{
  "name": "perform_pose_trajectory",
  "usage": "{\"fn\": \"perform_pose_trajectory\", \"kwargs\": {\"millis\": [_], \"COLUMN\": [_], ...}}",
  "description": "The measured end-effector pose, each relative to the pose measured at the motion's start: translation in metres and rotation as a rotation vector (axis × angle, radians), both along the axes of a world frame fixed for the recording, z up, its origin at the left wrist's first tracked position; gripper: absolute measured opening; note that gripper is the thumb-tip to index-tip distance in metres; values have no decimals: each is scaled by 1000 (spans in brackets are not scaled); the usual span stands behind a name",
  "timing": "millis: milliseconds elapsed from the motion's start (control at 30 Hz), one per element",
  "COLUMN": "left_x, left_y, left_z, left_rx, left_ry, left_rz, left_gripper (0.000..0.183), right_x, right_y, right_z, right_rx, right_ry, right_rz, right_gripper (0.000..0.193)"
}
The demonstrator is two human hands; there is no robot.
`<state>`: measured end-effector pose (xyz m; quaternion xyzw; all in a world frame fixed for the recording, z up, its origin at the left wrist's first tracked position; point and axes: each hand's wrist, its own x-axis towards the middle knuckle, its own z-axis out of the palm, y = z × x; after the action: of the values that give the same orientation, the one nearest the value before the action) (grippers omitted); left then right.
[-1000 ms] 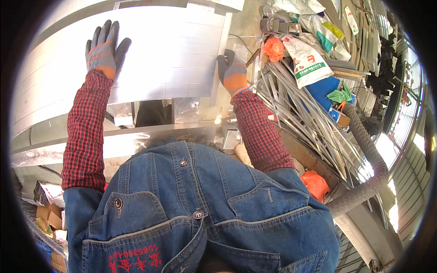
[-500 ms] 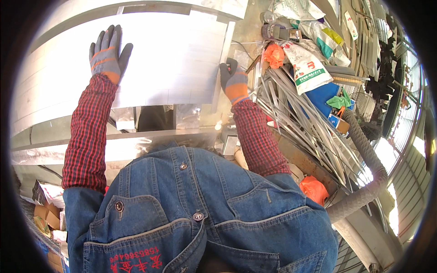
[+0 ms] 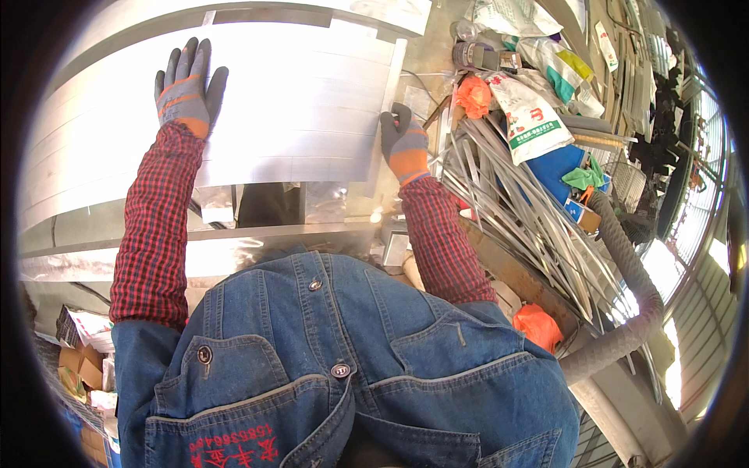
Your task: The person aligns a metal sheet on a workbench and uses a red marker to draw lines along its edges. The person then lifts the sheet, flips it, and continues marking the opposite side. The person repeats this process for several metal sheets.
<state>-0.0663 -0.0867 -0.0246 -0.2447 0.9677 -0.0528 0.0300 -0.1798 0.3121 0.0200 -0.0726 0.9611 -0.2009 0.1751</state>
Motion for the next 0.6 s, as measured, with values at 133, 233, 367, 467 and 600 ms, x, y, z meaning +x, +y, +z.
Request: {"fn": "perform_pose_trajectory", "kwargs": {"millis": [133,233,367,467,600], "left_x": [-1,-12,-45,-66,-73], "left_y": [-1,-11,-31,-39,-32], "left_z": [5,7,0,-4,1], "left_rx": [4,3,-111,-98,-5], "left_ry": [42,8,81,70,-95], "left_rz": [-14,-20,-63,-49,28], "left_gripper": [69,70,76,78,78], "right_x": [-1,-4,-8,-7,-6], "right_y": [-1,-1,1,0,-1], "right_z": [0,-1,-3,-7,-10], "right_rx": [-1,36,43,59,95], "right_ry": [3,33,10,1,-37], "right_rz": [39,98,126,108,68], "right_gripper": [39,37,33,34,33]}}
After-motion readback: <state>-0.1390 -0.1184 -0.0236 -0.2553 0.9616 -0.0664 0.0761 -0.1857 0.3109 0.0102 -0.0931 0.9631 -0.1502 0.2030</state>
